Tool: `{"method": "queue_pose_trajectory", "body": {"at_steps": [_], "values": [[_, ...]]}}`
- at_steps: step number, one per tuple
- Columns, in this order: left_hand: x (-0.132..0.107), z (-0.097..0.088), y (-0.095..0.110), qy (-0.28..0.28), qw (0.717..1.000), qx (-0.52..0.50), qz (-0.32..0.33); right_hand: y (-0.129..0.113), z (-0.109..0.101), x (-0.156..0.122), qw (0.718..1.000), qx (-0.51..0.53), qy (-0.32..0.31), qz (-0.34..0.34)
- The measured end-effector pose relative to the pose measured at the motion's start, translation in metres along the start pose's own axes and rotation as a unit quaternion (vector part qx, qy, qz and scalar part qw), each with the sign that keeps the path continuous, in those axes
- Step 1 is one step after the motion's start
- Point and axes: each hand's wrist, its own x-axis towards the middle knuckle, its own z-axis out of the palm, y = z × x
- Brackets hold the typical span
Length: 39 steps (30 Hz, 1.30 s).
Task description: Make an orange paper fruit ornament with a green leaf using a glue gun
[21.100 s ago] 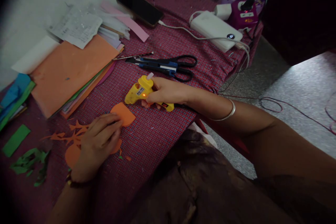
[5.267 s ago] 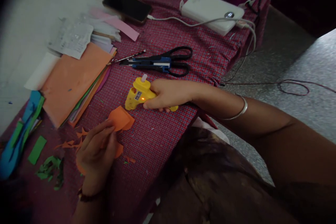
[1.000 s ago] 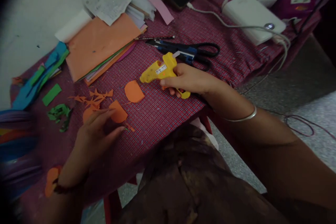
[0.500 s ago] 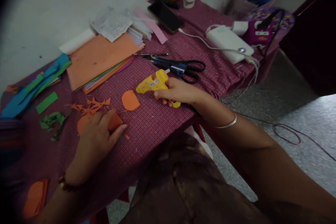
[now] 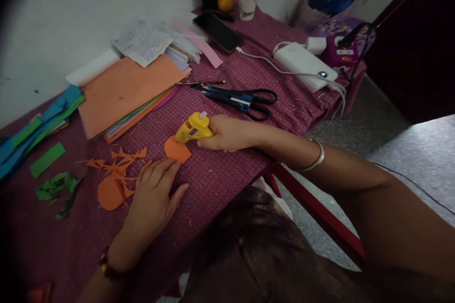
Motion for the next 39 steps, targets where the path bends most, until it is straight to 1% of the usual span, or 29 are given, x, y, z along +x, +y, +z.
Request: {"method": "queue_pose_trajectory", "body": {"at_steps": [2, 4, 6, 9, 12, 15, 16, 18, 22, 25, 28, 31, 33, 35, 39], "values": [[0.000, 0.000, -0.001, 0.001, 1.000, -0.003, -0.002, 0.000, 0.001, 0.006, 1.000, -0.022, 0.008, -0.020], [-0.001, 0.001, -0.001, 0.005, 1.000, -0.011, -0.003, 0.001, 0.002, 0.006, 0.999, -0.026, -0.019, -0.040], [-0.001, 0.001, 0.000, 0.014, 1.000, -0.015, -0.012, 0.002, 0.000, 0.000, 0.997, -0.020, -0.052, -0.052], [-0.002, 0.002, 0.000, 0.028, 0.999, -0.017, -0.033, 0.005, -0.007, -0.013, 0.996, -0.012, -0.073, -0.048], [-0.002, 0.002, 0.000, 0.034, 0.999, -0.018, -0.038, 0.007, -0.011, -0.013, 0.998, -0.007, -0.056, -0.019], [-0.002, 0.002, -0.001, 0.037, 0.998, -0.017, -0.040, 0.007, -0.006, -0.001, 1.000, 0.002, -0.023, 0.000], [-0.002, 0.002, -0.001, 0.037, 0.998, -0.018, -0.041, 0.006, -0.004, 0.003, 1.000, 0.007, -0.022, 0.002], [-0.002, 0.002, -0.001, 0.036, 0.998, -0.019, -0.044, 0.005, 0.000, 0.008, 0.999, 0.016, -0.041, 0.000], [-0.002, 0.003, -0.001, 0.036, 0.998, -0.021, -0.047, 0.006, 0.002, 0.003, 0.996, 0.043, -0.069, -0.034], [-0.001, 0.003, -0.001, 0.034, 0.998, -0.020, -0.046, 0.008, 0.000, 0.001, 0.996, 0.042, -0.062, -0.042], [-0.001, 0.002, -0.001, 0.035, 0.998, -0.019, -0.044, 0.006, 0.000, 0.008, 0.998, 0.032, -0.041, -0.029], [-0.001, 0.002, 0.000, 0.037, 0.998, -0.018, -0.043, 0.003, 0.000, 0.014, 0.999, 0.040, -0.036, -0.007], [-0.001, 0.002, 0.000, 0.039, 0.998, -0.018, -0.044, 0.003, -0.003, 0.010, 0.998, 0.048, -0.036, 0.007], [-0.001, 0.003, 0.000, 0.036, 0.998, -0.020, -0.048, 0.004, -0.007, -0.001, 0.997, 0.057, -0.045, 0.020], [-0.001, 0.002, 0.000, 0.029, 0.998, -0.023, -0.057, 0.008, -0.010, -0.020, 0.994, 0.051, -0.089, 0.024]]}}
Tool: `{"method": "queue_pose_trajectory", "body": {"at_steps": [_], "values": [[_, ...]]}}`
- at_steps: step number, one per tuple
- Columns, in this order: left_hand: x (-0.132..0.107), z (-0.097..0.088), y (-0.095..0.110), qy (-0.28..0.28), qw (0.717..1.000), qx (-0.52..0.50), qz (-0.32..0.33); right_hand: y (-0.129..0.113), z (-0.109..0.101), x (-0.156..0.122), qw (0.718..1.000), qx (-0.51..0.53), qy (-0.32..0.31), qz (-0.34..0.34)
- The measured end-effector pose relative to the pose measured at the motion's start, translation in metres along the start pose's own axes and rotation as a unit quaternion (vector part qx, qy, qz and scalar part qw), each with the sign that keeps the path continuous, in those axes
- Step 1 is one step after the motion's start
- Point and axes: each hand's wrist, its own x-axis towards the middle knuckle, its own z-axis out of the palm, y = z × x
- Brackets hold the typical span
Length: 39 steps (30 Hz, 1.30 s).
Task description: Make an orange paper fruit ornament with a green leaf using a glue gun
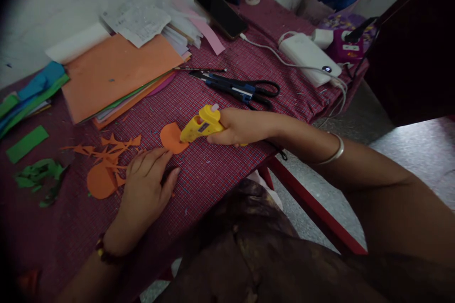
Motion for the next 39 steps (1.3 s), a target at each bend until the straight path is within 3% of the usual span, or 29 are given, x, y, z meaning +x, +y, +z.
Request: {"method": "queue_pose_trajectory", "body": {"at_steps": [3, 6, 9, 12, 15, 18, 20, 23, 30, 39], "values": [[0.000, 0.000, 0.001, -0.002, 1.000, 0.002, 0.000, -0.001, 0.005, 0.005, 0.999, -0.027, -0.002, -0.030], [0.001, 0.001, 0.004, -0.005, 1.000, -0.001, -0.005, -0.003, 0.009, 0.020, 0.997, -0.027, 0.044, -0.052], [0.003, -0.002, 0.001, -0.011, 0.999, -0.035, -0.024, -0.004, 0.010, 0.024, 0.996, 0.030, 0.085, -0.016], [0.002, -0.020, -0.013, -0.017, 0.986, -0.154, -0.057, -0.002, 0.011, 0.013, 0.984, 0.154, 0.088, 0.029], [-0.006, -0.047, -0.031, 0.037, 0.954, -0.236, -0.184, 0.003, 0.011, 0.000, 0.961, 0.258, 0.099, 0.019], [-0.018, -0.062, -0.037, 0.014, 0.966, -0.207, -0.153, 0.008, 0.011, -0.003, 0.943, 0.318, 0.101, -0.006], [-0.026, -0.059, -0.032, -0.024, 0.984, -0.151, -0.095, 0.012, 0.011, -0.002, 0.938, 0.332, 0.097, -0.011], [-0.032, -0.045, -0.024, -0.057, 0.995, -0.050, -0.067, 0.014, 0.012, 0.000, 0.940, 0.328, 0.093, -0.010], [-0.029, -0.024, -0.025, -0.032, 0.997, 0.019, -0.073, 0.013, 0.014, -0.003, 0.943, 0.314, 0.111, -0.022], [-0.030, -0.029, -0.034, 0.022, 0.987, -0.102, -0.126, 0.011, 0.014, -0.003, 0.948, 0.299, 0.113, -0.005]]}}
